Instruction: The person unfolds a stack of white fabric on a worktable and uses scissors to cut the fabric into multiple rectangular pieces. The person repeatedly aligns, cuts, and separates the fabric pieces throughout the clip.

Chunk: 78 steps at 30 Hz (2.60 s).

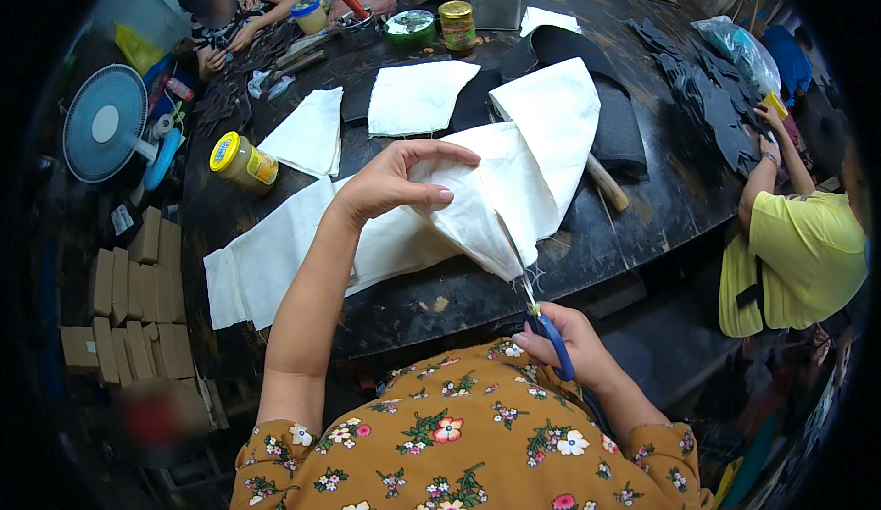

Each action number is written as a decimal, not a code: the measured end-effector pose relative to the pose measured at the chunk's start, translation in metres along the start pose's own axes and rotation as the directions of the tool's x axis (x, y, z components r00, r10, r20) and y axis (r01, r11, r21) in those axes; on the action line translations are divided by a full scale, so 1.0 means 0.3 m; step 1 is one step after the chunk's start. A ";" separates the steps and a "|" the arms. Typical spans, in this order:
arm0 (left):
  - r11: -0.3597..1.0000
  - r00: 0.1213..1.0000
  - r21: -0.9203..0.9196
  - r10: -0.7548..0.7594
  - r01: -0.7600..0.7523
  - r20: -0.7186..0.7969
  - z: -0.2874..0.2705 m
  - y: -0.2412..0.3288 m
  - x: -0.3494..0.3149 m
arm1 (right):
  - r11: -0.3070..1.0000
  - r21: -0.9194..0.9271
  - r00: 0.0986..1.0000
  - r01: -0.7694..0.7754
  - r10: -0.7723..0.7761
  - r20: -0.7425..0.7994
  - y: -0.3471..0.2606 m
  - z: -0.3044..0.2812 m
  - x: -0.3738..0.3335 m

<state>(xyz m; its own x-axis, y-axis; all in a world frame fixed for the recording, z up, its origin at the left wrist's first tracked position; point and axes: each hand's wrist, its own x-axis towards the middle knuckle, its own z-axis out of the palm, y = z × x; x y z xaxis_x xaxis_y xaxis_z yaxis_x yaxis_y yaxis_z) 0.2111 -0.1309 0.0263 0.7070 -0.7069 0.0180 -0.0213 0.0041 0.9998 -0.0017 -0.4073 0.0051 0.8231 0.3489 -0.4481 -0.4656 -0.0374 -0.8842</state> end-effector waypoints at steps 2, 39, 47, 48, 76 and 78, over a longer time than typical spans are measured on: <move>1.000 1.000 0.023 0.014 -0.014 -0.006 -0.010 -0.001 -0.011 | 0.998 0.022 0.998 -0.063 0.064 -0.015 0.001 0.009 -0.014; 0.998 0.999 0.050 -0.042 0.043 -0.020 0.085 -0.043 -0.255 | 0.994 0.058 0.992 -0.093 0.087 0.089 -0.028 0.143 0.130; 0.990 0.998 0.141 -0.007 0.016 -0.064 0.078 -0.050 -0.283 | 0.988 0.025 0.978 -0.155 0.150 0.146 -0.030 0.149 0.145; 0.992 0.999 0.129 -0.002 0.009 -0.052 0.079 -0.052 -0.283 | 0.993 0.039 0.983 -0.109 0.101 0.156 -0.029 0.150 0.155; 0.999 0.998 -0.032 0.005 -0.007 -0.067 0.087 -0.026 -0.317 | 0.995 0.077 0.970 0.060 -0.077 0.233 -0.059 0.158 0.250; 1.000 0.996 0.003 0.019 -0.018 -0.084 0.085 -0.022 -0.322 | 1.000 -0.005 0.980 0.024 -0.022 0.197 -0.067 0.159 0.244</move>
<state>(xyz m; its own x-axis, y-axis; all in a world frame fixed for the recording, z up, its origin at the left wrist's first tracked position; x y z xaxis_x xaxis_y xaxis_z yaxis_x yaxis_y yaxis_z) 0.1249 -0.0808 0.0177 0.7635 -0.6447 0.0376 -0.0362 0.0154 0.9992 0.0524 -0.3362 -0.0036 0.7530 0.5273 -0.3935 -0.4442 -0.0338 -0.8953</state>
